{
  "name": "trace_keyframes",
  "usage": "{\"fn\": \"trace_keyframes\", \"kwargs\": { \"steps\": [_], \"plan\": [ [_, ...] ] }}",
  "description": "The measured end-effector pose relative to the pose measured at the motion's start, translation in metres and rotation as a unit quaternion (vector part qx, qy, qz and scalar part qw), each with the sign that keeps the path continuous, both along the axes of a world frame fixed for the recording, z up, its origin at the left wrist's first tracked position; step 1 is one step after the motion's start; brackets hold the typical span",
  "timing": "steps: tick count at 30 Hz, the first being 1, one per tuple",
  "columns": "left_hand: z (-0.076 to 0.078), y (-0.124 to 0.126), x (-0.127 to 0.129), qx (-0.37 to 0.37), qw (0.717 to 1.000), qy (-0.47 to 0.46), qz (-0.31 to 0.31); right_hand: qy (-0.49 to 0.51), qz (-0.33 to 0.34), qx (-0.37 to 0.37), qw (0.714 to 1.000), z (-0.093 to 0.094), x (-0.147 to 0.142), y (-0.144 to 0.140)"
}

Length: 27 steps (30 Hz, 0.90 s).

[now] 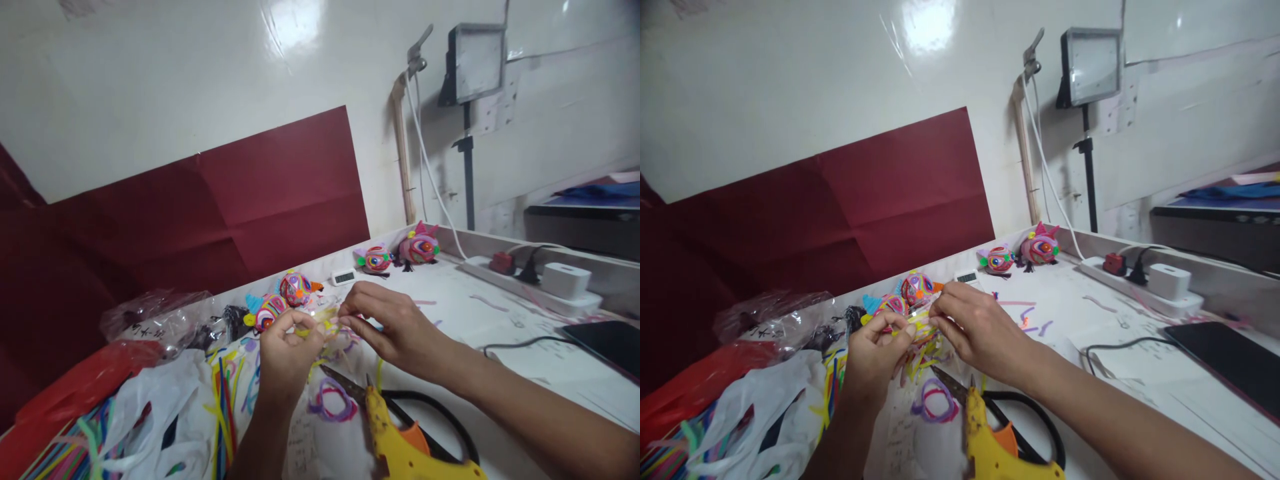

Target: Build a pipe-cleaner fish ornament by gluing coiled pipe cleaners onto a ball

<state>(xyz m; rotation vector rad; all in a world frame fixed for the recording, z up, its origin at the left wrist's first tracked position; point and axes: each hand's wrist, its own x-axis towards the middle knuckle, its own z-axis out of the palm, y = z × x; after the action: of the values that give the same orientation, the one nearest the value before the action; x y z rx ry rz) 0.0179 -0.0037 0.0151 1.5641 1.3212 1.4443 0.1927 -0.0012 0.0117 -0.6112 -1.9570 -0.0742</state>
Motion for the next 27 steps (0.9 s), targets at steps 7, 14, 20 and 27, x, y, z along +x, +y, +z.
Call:
{"fn": "trace_keyframes", "kwargs": {
  "steps": [7, 14, 20, 27],
  "plan": [
    [-0.0010, -0.0010, -0.0006, 0.017, 1.000, 0.015, -0.005, -0.004, -0.001, 0.003, 1.000, 0.0001, -0.0012, 0.0007],
    [-0.0013, -0.0014, -0.0003, 0.049, 0.998, 0.025, -0.011, -0.024, -0.022, 0.019, 0.999, -0.0017, -0.0012, -0.0019],
    [-0.0029, 0.0006, -0.0004, 0.057, 0.998, 0.010, -0.021, -0.031, -0.040, 0.028, 0.998, -0.0013, -0.0024, -0.0018],
    [-0.0046, -0.0017, 0.0027, 0.045, 0.999, 0.009, -0.019, -0.036, -0.048, 0.039, 0.997, -0.0023, -0.0041, -0.0020]
  ]
}}
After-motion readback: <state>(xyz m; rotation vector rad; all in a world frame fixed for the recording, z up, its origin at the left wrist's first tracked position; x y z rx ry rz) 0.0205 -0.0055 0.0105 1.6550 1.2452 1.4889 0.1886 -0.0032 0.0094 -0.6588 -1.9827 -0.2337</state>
